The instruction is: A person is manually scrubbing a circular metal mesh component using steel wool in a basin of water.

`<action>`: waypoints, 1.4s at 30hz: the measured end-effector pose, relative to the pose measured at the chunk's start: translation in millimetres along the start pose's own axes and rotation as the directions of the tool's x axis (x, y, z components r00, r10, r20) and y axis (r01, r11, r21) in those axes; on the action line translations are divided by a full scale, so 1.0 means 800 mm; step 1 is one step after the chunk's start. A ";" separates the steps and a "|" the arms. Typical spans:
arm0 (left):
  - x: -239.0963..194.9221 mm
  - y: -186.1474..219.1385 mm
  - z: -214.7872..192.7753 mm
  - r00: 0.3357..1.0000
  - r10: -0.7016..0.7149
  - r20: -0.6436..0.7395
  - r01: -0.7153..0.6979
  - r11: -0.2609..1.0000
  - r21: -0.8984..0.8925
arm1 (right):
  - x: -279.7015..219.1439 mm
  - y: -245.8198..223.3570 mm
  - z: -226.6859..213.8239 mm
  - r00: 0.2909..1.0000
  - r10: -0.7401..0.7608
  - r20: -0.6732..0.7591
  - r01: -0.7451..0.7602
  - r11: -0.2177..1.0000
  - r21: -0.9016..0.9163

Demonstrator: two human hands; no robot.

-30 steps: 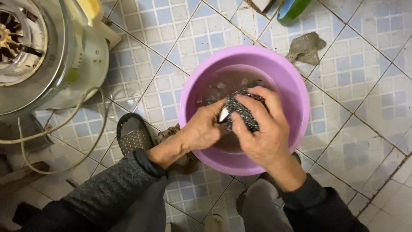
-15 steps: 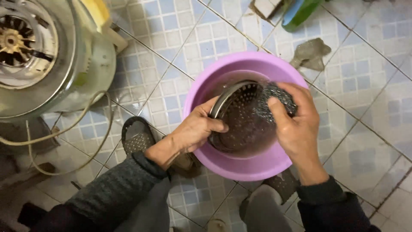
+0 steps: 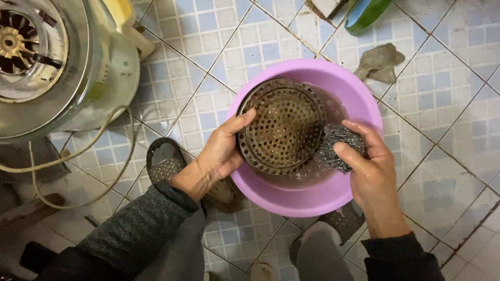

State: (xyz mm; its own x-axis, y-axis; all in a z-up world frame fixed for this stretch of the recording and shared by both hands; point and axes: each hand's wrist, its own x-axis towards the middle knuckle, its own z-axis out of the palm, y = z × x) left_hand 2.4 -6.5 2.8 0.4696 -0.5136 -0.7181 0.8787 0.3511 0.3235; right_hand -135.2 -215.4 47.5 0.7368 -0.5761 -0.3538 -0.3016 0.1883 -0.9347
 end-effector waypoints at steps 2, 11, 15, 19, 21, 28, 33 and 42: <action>-0.001 0.002 0.001 1.000 -0.002 -0.011 0.002 1.000 0.002 | -0.006 -0.003 0.009 0.998 -0.056 -0.009 0.056 0.996 -0.075; -0.002 0.011 0.009 0.998 -0.014 -0.057 0.014 1.000 0.005 | -0.014 -0.025 -0.001 0.975 -0.184 -0.124 0.141 0.946 -0.292; -0.006 0.013 0.017 0.998 -0.035 -0.045 0.039 0.996 0.080 | -0.024 -0.006 0.013 0.923 -0.379 0.067 0.372 0.834 -0.407; -0.018 0.008 0.048 0.997 -0.070 -0.024 0.072 0.990 0.124 | -0.025 -0.004 0.044 0.741 -0.545 0.392 0.671 0.601 -0.434; -0.014 -0.009 0.042 0.996 -0.089 0.019 0.086 0.990 0.116 | -0.028 0.009 0.062 0.689 -0.573 0.444 0.725 0.520 -0.452; 0.014 -0.039 -0.007 1.000 -0.011 0.013 0.010 0.990 0.137 | -0.037 -0.018 0.071 0.723 -0.429 0.541 0.687 0.531 -0.496; -0.009 -0.017 0.018 0.999 0.004 0.037 -0.014 0.962 0.272 | -0.019 -0.022 0.055 0.726 -0.270 0.632 0.636 0.614 -0.468; -0.011 -0.012 0.010 0.985 0.042 -0.165 -0.009 0.980 0.197 | 0.019 -0.014 0.023 0.921 -0.231 0.314 0.305 0.929 -0.211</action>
State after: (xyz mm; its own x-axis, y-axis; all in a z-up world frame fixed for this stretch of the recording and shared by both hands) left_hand -9.7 -11.4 11.0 0.4857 -0.3621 -0.7956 0.8741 0.1949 0.4449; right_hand -109.2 -211.4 51.6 0.9383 -0.3240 -0.1206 -0.1827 -0.1685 -0.9686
